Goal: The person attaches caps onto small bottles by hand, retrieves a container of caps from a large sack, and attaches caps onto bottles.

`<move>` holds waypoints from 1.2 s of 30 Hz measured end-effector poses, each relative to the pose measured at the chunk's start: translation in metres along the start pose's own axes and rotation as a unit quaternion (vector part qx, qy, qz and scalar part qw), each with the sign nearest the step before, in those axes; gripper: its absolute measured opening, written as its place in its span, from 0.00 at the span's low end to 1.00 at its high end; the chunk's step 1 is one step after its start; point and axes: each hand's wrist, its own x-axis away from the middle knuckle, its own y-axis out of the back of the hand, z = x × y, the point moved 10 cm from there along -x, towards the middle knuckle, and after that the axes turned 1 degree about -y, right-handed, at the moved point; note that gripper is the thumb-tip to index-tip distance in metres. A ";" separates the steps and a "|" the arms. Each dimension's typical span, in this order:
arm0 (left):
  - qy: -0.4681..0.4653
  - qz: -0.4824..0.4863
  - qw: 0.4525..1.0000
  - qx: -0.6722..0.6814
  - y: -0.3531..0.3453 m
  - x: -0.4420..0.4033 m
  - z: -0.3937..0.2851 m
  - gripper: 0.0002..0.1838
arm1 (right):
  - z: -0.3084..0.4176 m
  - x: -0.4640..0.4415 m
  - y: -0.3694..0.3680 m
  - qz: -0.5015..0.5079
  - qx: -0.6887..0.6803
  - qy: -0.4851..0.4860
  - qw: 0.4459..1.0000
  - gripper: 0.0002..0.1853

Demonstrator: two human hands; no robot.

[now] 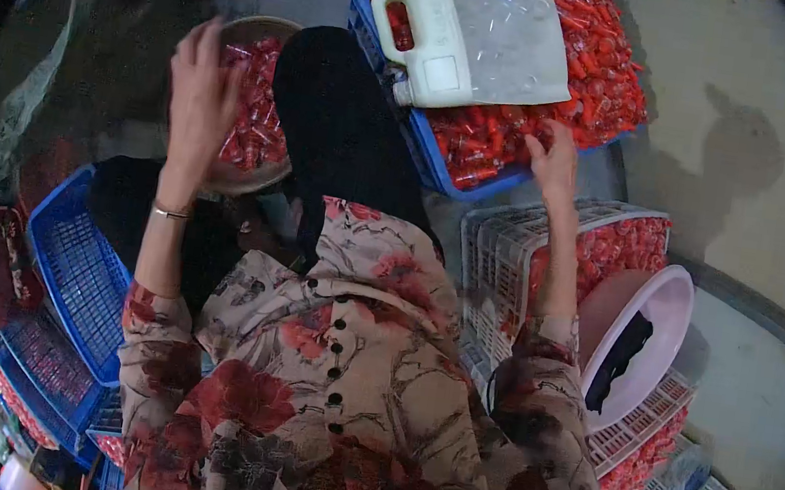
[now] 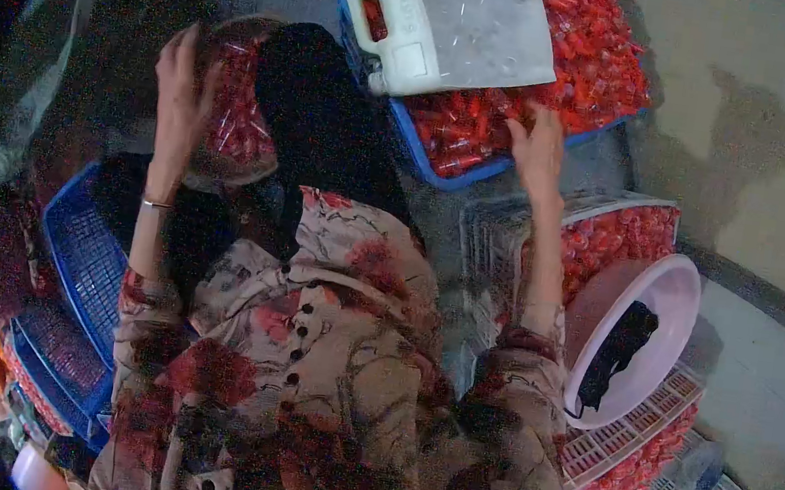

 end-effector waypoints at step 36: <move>0.203 0.348 0.600 0.691 -0.158 -0.030 -0.195 0.16 | 0.176 -0.030 0.095 -0.035 -0.262 0.110 0.958 0.15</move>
